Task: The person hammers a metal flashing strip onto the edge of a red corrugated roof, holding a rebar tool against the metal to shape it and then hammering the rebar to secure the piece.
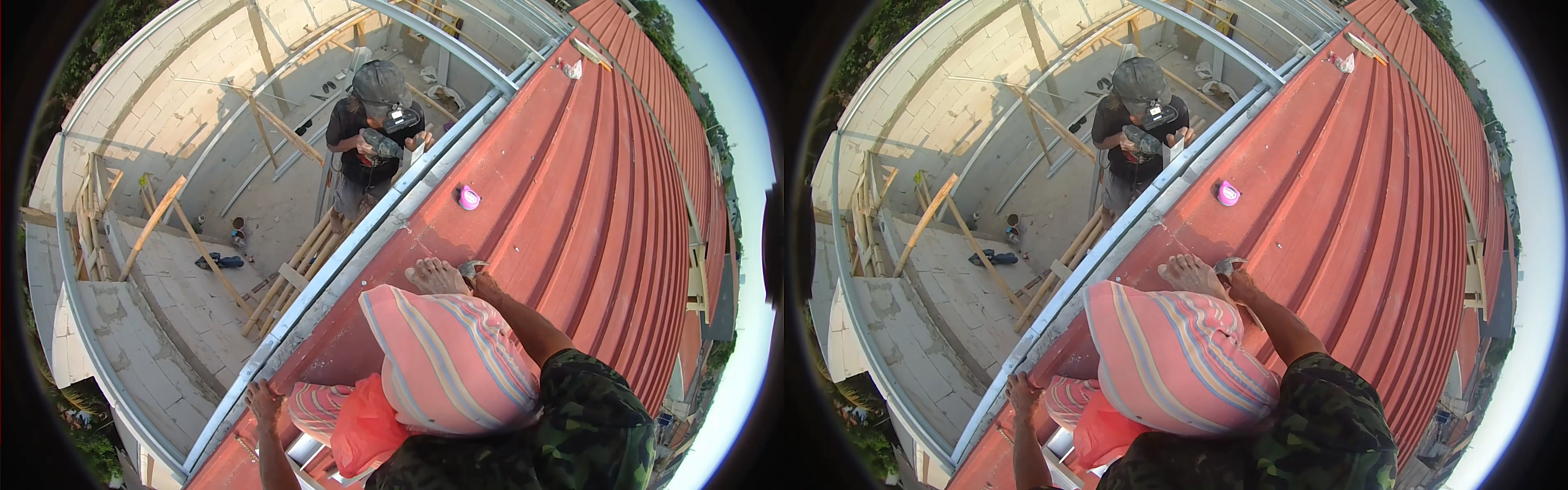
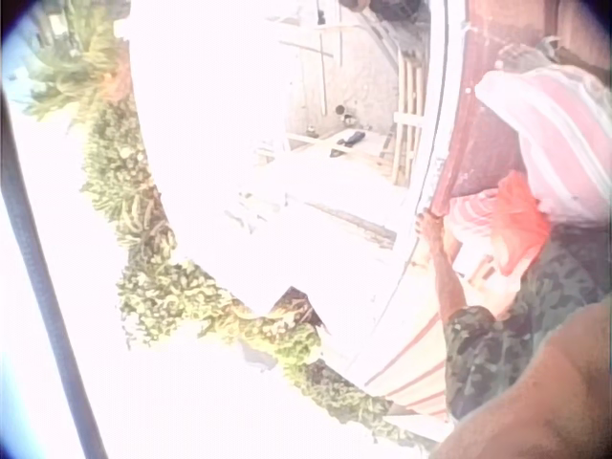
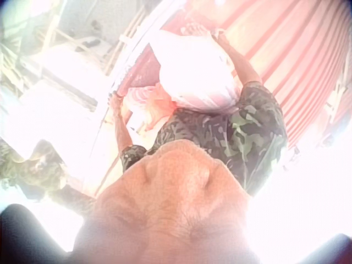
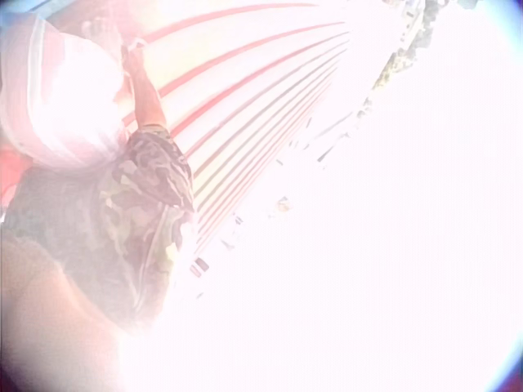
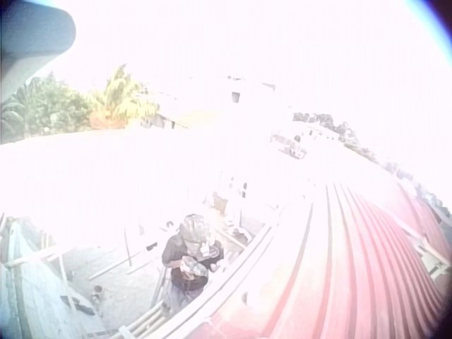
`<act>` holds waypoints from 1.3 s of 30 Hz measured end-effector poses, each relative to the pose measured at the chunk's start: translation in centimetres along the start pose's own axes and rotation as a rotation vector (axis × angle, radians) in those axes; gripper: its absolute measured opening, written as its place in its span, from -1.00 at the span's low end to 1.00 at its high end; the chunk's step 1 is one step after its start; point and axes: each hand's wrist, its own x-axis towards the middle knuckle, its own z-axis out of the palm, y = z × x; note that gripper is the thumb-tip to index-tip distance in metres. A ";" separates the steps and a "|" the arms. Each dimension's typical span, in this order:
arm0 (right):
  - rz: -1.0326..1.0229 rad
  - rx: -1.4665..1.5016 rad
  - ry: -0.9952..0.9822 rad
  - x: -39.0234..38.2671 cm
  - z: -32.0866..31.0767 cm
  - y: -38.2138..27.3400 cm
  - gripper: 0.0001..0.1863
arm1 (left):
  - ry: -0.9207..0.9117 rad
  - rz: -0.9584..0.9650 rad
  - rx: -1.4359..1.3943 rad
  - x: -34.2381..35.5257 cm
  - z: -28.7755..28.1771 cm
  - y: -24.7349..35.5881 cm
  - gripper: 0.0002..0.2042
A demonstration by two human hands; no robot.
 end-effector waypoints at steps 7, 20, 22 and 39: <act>0.037 0.154 0.031 0.3 1.5 2.3 -0.39 | -0.036 -0.001 0.058 0.6 0.0 0.7 -0.32; -0.102 0.130 0.172 -1.4 1.8 3.2 -0.48 | -0.164 -0.172 0.138 1.9 -0.5 2.7 -0.28; -0.113 0.084 0.088 -1.4 1.5 3.2 -0.42 | -0.177 -0.173 0.146 2.0 -0.8 3.2 -0.28; -0.251 0.110 0.420 17.2 -15.6 0.4 -0.65 | -0.138 -0.198 0.060 2.0 -0.5 3.1 -0.33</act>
